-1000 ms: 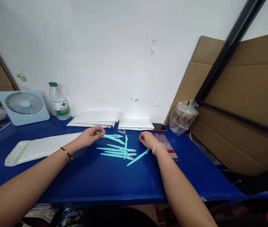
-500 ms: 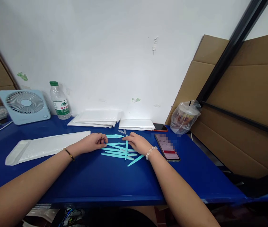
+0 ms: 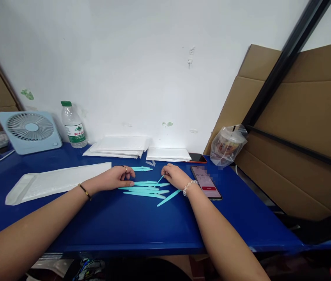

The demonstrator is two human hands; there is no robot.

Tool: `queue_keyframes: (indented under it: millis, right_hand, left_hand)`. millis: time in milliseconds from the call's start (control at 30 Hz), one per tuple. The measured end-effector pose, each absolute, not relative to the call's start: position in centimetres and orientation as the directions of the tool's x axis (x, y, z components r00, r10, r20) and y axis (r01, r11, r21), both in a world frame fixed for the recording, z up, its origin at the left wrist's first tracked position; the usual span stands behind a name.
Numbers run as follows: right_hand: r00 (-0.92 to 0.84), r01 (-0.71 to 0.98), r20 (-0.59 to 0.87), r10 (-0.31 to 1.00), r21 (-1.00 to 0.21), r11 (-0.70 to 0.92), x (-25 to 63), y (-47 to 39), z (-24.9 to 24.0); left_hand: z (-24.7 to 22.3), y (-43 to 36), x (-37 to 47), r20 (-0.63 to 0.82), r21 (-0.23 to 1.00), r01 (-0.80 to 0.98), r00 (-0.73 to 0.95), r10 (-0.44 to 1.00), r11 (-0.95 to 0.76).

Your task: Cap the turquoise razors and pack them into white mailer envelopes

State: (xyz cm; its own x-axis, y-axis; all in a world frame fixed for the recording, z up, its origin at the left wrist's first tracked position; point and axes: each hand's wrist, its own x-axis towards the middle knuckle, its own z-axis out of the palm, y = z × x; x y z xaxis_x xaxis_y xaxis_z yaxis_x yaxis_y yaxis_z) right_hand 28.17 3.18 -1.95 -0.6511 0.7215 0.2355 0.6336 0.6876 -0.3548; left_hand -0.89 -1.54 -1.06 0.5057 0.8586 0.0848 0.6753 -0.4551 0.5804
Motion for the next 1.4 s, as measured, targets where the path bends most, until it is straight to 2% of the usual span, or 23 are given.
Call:
queue_keyframes:
  millis: [167, 367, 667, 833, 933, 1067, 1200, 1300, 1400]
  right_hand:
    - [-0.578, 0.617, 0.322, 0.750, -0.429, 0.660, 26.7, 2.6, -2.0]
    - [-0.492, 0.595, 0.434, 0.755, -0.465, 0.655, 24.0, 1.0, -1.8]
    - [-0.468, 0.664, 0.452, 0.760, -0.387, 0.639, 23.6, 0.8, -1.8]
    - [-0.499, 0.683, 0.452, 0.740, -0.320, 0.656, 23.0, 0.4, -1.8]
    - [-0.527, 0.654, 0.447, 0.723, -0.331, 0.680, 22.7, 0.2, -1.8]
    - [-0.445, 0.598, 0.460, 0.768, -0.486, 0.637, 23.9, 0.9, -1.6]
    - [-0.257, 0.459, 0.428, 0.867, -0.735, 0.499, 26.2, 2.5, -1.5]
    - [-0.280, 0.244, 0.314, 0.907, -0.891, 0.383, 27.1, 3.1, -1.5]
    - [-0.370, 0.087, 0.242, 0.897, -0.952, 0.293, 26.9, 2.8, -1.5]
  left_hand:
    - [-1.0, -1.7, -0.5, 0.139, 0.604, 0.689, 0.404, 0.904, -0.400]
    - [-0.7, -2.2, 1.1, 0.184, 0.601, 0.683, 0.387, 0.903, -0.415]
    - [0.0, -3.0, 1.9, 0.251, 0.617, 0.638, 0.395, 0.884, -0.461]
    - [0.2, -3.5, 2.9, 0.285, 0.509, 0.682, 0.442, 0.851, -0.525]
    - [-0.2, -3.2, 3.3, 0.338, 0.487, 0.685, 0.424, 0.840, -0.542]
    - [-0.7, -2.0, 2.1, 0.314, 0.597, 0.687, 0.276, 0.908, -0.415]
    - [-0.9, -0.9, 0.4, 0.266, 0.732, 0.616, 0.137, 0.954, -0.292]
    - [-0.9, -0.7, -0.1, 0.267, 0.787, 0.547, 0.114, 0.957, -0.285]
    - [-0.9, -0.8, 0.0, 0.253, 0.804, 0.522, 0.134, 0.958, -0.285]
